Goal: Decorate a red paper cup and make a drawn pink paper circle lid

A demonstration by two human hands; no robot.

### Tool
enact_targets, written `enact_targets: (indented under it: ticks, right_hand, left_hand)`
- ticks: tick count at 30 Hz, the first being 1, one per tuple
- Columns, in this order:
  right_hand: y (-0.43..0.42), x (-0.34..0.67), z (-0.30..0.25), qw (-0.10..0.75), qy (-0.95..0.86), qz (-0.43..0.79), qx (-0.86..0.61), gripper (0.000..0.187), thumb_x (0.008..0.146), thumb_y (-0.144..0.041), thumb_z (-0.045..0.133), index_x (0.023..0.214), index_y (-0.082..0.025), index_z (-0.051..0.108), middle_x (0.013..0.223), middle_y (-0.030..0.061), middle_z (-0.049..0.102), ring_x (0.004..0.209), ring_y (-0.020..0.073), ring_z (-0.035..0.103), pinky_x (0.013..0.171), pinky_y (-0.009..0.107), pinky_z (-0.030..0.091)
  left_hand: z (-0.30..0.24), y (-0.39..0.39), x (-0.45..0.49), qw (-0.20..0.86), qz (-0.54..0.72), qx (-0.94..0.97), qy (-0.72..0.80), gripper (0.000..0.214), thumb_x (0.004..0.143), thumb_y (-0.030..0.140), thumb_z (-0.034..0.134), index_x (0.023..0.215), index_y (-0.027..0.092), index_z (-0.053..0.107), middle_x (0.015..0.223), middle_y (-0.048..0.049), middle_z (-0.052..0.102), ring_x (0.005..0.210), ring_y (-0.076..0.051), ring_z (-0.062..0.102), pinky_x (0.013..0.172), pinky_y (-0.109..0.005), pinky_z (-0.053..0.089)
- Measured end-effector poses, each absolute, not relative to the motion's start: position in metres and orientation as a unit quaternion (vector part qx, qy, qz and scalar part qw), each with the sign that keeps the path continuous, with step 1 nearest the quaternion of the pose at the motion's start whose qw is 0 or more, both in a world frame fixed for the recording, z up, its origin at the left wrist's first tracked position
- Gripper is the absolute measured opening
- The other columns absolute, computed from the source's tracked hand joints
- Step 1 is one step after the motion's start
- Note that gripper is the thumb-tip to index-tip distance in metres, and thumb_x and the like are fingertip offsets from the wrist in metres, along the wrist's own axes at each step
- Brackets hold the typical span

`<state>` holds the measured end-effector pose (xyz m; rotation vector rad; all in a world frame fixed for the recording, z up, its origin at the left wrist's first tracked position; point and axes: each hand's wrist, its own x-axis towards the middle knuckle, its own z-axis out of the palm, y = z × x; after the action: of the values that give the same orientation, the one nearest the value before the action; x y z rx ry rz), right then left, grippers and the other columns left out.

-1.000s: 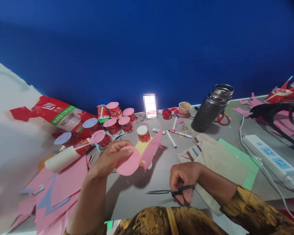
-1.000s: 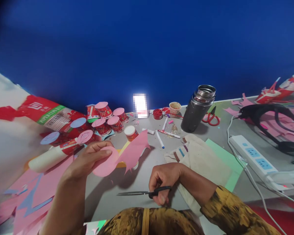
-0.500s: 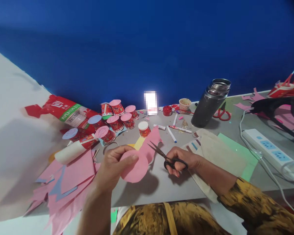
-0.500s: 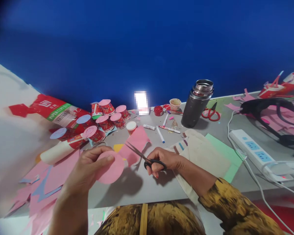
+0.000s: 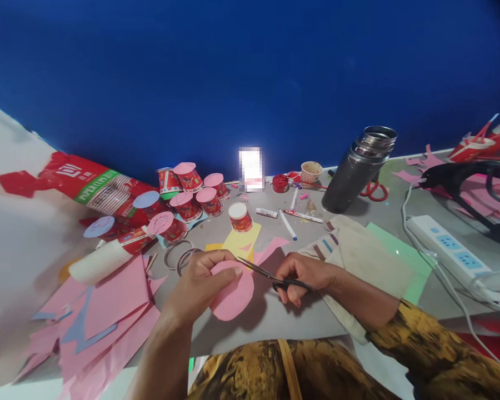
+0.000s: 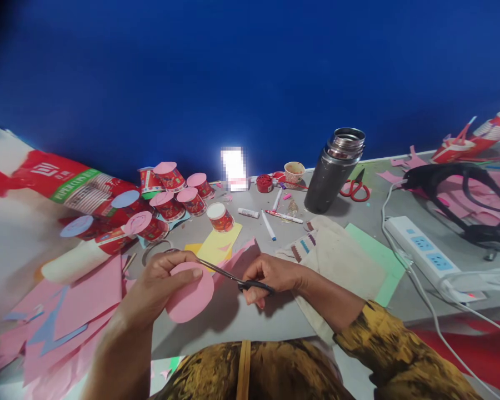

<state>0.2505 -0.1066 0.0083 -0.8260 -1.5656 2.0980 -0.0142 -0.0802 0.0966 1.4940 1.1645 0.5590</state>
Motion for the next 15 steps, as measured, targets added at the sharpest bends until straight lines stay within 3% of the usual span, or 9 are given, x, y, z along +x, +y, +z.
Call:
enact_targets:
  ticks: [9, 15]
  right_hand:
    - [-0.1077, 0.2467, 0.0048, 0.207, -0.567, 0.734, -0.31, 0.062, 0.063, -0.071, 0.091, 0.073, -0.013, 0.073, 0.057, -0.0002, 0.066, 0.052, 0.0105, 0.061, 0.049, 0.018, 0.043]
    - [-0.1087, 0.2448, 0.0004, 0.219, -0.575, 0.718, -0.326, 0.057, 0.064, -0.066, 0.092, 0.069, -0.013, 0.072, 0.058, -0.0004, 0.066, 0.05, 0.0084, 0.056, 0.046, 0.017, 0.038]
  left_hand:
    - [0.1005, -0.0795, -0.009, 0.54, 0.238, 0.633, 0.501, 0.028, 0.07, 0.043, 0.075, 0.065, 0.016, 0.07, 0.06, 0.0014, 0.058, 0.053, -0.01, 0.049, 0.047, -0.02, 0.035]
    - [0.1005, -0.0805, -0.0084, 0.516, 0.242, 0.641, 0.515, 0.029, 0.07, 0.044, 0.074, 0.062, 0.017, 0.069, 0.059, 0.0013, 0.057, 0.053, -0.011, 0.049, 0.047, -0.02, 0.035]
